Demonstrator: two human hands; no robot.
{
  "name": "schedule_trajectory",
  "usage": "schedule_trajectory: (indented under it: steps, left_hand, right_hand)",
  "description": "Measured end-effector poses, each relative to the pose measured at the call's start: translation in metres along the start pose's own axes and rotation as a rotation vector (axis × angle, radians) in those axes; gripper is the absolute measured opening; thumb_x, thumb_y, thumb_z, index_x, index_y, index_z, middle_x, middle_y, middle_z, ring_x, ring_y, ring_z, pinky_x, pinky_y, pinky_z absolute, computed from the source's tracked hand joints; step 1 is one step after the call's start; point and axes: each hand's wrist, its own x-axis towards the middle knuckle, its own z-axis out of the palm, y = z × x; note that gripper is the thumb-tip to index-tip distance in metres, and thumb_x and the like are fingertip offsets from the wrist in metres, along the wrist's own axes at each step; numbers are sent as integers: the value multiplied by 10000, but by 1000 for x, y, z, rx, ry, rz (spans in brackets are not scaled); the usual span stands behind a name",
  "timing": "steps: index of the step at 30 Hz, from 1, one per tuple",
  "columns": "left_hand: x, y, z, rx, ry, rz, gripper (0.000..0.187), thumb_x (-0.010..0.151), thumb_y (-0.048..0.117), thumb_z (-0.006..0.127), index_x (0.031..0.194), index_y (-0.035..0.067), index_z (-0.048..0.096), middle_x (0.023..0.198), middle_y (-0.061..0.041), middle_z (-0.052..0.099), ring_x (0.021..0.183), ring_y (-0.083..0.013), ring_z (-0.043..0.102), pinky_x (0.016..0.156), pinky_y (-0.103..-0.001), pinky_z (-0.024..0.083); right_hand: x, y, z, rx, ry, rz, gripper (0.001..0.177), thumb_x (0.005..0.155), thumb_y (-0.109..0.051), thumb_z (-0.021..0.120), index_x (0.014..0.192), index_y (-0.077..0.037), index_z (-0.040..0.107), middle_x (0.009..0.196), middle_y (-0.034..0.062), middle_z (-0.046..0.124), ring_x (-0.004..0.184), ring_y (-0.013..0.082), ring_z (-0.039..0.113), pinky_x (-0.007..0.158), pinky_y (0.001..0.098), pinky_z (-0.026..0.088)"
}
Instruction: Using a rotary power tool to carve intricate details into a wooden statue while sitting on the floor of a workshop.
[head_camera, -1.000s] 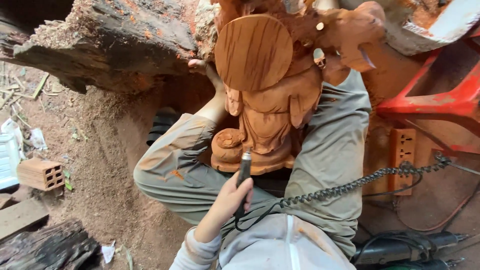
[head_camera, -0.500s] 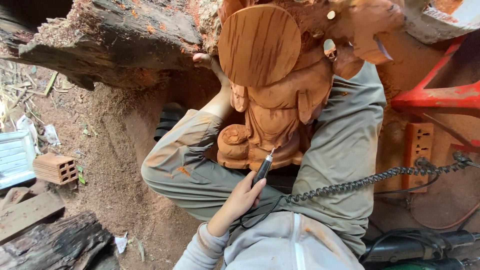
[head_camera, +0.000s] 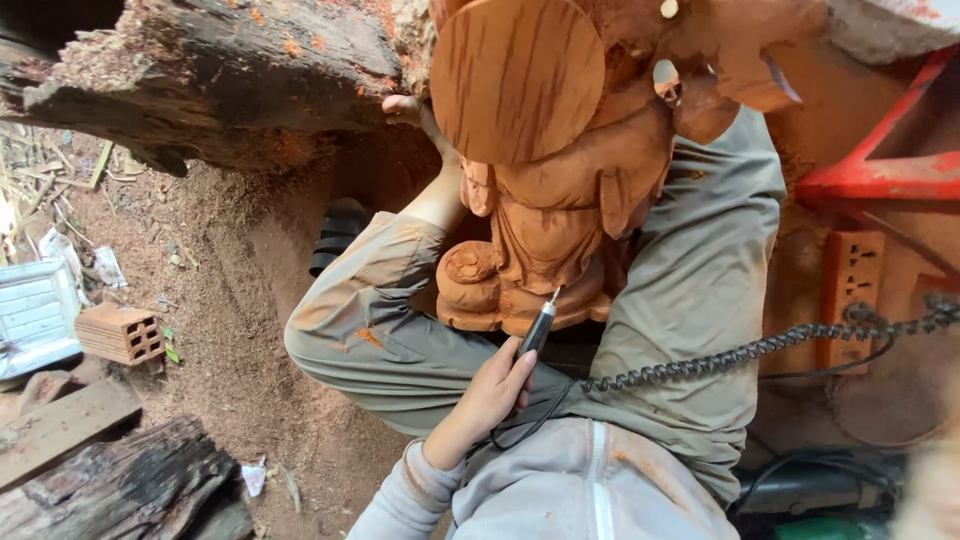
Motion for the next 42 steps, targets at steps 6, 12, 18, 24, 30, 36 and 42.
schedule_trajectory:
  steps: [6, 12, 18, 24, 30, 36, 42]
  left_hand:
    - [11, -3, 8, 30, 7, 31, 362, 1108, 344, 423, 864, 101, 537, 556, -97, 613, 512, -206, 640, 509, -296, 523]
    - [23, -1, 35, -87, 74, 144, 339, 1115, 303, 356, 941, 43, 489, 677, -150, 583, 603, -237, 619, 548, -347, 528]
    - [73, -32, 85, -353, 49, 247, 350, 1133, 329, 272, 1214, 51, 468, 846, -100, 615, 733, -185, 656, 674, -371, 618]
    - [79, -18, 82, -476, 44, 244, 306, 1144, 290, 287, 1122, 25, 438, 755, -143, 564, 571, -223, 645, 531, -354, 614]
    - [80, -12, 77, -475, 87, 233, 332, 1141, 288, 311, 1141, -4, 469, 739, -136, 565, 549, -217, 647, 474, -349, 611]
    - [84, -16, 79, -466, 97, 258, 342, 1144, 283, 313, 1131, -18, 477, 732, -135, 554, 548, -213, 637, 461, -336, 603]
    - [83, -28, 85, -522, 108, 253, 318, 1144, 273, 309, 1137, 1, 473, 736, -115, 532, 550, -203, 627, 461, -323, 601]
  right_hand:
    - [-36, -69, 196, 662, -399, 153, 223, 1019, -197, 628, 1169, -47, 699, 1112, 164, 768, 1000, 267, 757, 913, 419, 588]
    - [-14, -127, 237, 403, -384, -24, 246, 1021, -332, 604, 1084, -104, 669, 957, 168, 724, 1012, 338, 704, 895, 464, 548]
    - [7, -122, 234, 333, -279, 0, 299, 1018, -381, 612, 883, -131, 706, 805, 138, 717, 864, 354, 708, 738, 458, 548]
    - [22, -108, 247, 375, -129, -180, 309, 1042, -347, 651, 861, -97, 663, 814, 89, 642, 835, 298, 673, 754, 375, 547]
    - [27, -117, 245, 352, -126, -211, 296, 1048, -312, 653, 868, -78, 655, 852, 98, 608, 877, 318, 655, 781, 391, 544]
    - [27, -113, 250, 322, -119, -208, 297, 1044, -326, 660, 882, -77, 659, 911, 101, 598, 930, 336, 640, 815, 417, 534]
    - [22, -117, 249, 316, -111, -254, 317, 1051, -311, 643, 828, -87, 621, 897, 78, 564, 864, 308, 624, 758, 367, 528]
